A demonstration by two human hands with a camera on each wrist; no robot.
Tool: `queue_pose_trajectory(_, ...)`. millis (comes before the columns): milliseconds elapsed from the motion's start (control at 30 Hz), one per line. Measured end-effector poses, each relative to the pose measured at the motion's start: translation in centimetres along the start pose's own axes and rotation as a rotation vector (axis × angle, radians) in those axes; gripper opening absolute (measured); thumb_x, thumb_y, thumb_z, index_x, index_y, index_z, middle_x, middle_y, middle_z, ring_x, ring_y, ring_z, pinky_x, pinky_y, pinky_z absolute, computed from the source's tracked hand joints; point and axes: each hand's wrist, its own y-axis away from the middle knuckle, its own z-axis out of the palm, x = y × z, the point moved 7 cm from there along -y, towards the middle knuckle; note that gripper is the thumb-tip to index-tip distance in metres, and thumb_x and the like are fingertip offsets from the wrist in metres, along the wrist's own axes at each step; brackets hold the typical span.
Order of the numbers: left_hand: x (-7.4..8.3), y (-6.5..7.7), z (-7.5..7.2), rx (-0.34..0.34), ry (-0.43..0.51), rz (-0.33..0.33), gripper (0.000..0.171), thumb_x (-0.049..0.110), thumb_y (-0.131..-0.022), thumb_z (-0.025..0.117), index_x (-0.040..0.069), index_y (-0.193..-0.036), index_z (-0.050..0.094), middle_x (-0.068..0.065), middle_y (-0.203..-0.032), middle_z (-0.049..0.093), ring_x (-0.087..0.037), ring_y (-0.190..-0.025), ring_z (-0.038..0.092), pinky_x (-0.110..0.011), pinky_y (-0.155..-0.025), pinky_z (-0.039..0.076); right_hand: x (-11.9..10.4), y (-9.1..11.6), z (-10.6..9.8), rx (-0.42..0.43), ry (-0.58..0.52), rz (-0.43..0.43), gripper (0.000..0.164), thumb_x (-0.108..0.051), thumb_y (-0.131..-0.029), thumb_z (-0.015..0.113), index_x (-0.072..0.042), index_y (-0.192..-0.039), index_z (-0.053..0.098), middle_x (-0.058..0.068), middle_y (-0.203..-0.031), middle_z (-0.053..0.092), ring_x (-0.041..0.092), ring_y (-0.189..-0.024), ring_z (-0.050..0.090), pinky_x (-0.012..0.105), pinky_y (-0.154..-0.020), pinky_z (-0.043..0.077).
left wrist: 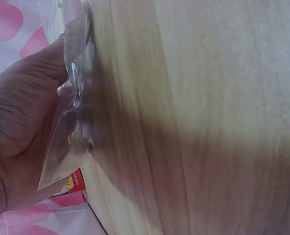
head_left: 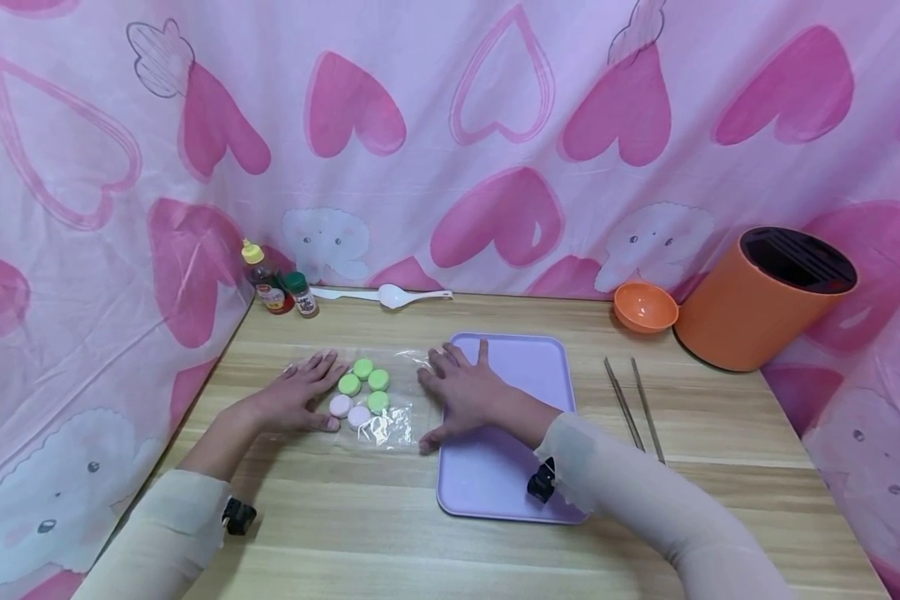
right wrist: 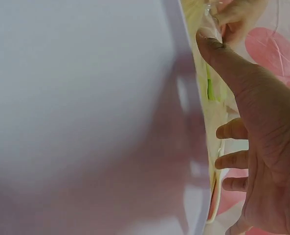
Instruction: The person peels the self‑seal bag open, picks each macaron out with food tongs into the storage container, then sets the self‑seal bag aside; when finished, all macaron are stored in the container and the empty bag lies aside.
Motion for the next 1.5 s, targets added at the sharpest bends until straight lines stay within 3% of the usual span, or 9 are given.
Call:
queue_pose_trajectory(233, -0.2, -0.1, 0.3, 0.014, -0.016, -0.001, 0.109, 0.061, -0.097, 0.078, 0.013, -0.178, 0.022, -0.024, -0.186, 0.004, -0.054, -0.171, 0.0, -0.079, -0.134, 0.003, 1.8, 1.8, -1.2, 0.021, -0.043, 0.026, 0.123, -0.096, -0.075, 0.074, -0.024, -0.171, 0.045, 0.016, -0.183, 0.03, 0.045, -0.171, 0.022, 0.096, -0.12, 0.012)
queue_pose_trajectory(500, -0.2, 0.1, 0.3, 0.014, -0.018, -0.003, 0.11, 0.06, -0.097, 0.079, 0.013, -0.178, 0.021, -0.025, -0.186, 0.003, -0.054, -0.171, -0.001, -0.08, -0.133, 0.002, 5.6, 4.9, -1.7, 0.04, -0.089, 0.115, 0.123, -0.093, -0.077, 0.075, -0.022, -0.172, 0.043, 0.015, -0.182, 0.032, 0.047, -0.17, 0.023, 0.096, -0.12, 0.013)
queue_pose_trajectory(733, -0.4, 0.2, 0.1, 0.017, -0.006, -0.009, 0.11, 0.06, -0.097, 0.078, 0.013, -0.178, 0.02, -0.024, -0.186, 0.001, -0.054, -0.171, -0.003, -0.08, -0.133, 0.0, 9.3, 8.0, -2.2, 0.084, -0.083, 0.184, 0.11, -0.088, -0.087, 0.068, -0.021, -0.171, 0.045, 0.012, -0.181, 0.036, 0.049, -0.168, 0.028, 0.095, -0.119, 0.019)
queue_pose_trajectory(933, -0.5, 0.2, 0.0, 0.015, 0.014, -0.016, 0.11, 0.06, -0.097, 0.078, 0.014, -0.178, 0.019, -0.022, -0.186, -0.001, -0.053, -0.171, -0.005, -0.079, -0.133, -0.002, 12.1, 11.0, -1.7, 0.09, -0.12, 0.289, 0.101, -0.081, -0.095, 0.065, -0.019, -0.172, 0.042, 0.015, -0.181, 0.036, 0.052, -0.167, 0.029, 0.093, -0.121, 0.021)
queue_pose_trajectory(1200, -0.2, 0.3, 0.0, 0.014, 0.043, -0.013, 0.109, 0.057, -0.097, 0.08, 0.013, -0.178, 0.02, -0.023, -0.186, 0.0, -0.054, -0.171, -0.005, -0.08, -0.133, -0.003, 15.1, 15.3, -1.0, 0.098, -0.155, 0.388, 0.101, -0.072, -0.097, 0.072, -0.012, -0.172, 0.041, 0.023, -0.178, 0.038, 0.056, -0.163, 0.032, 0.093, -0.12, 0.023)
queue_pose_trajectory(1500, -0.4, -0.1, 0.6, 0.0, 0.057, -0.011, 0.11, 0.059, -0.098, 0.078, 0.016, -0.178, 0.017, -0.021, -0.187, -0.003, -0.053, -0.171, -0.008, -0.079, -0.133, -0.005, 17.5, 19.2, 0.7, 0.068, -0.19, 0.496, 0.098, -0.067, -0.1, 0.071, -0.003, -0.169, 0.042, 0.03, -0.177, 0.034, 0.061, -0.16, 0.03, 0.092, -0.117, 0.028)
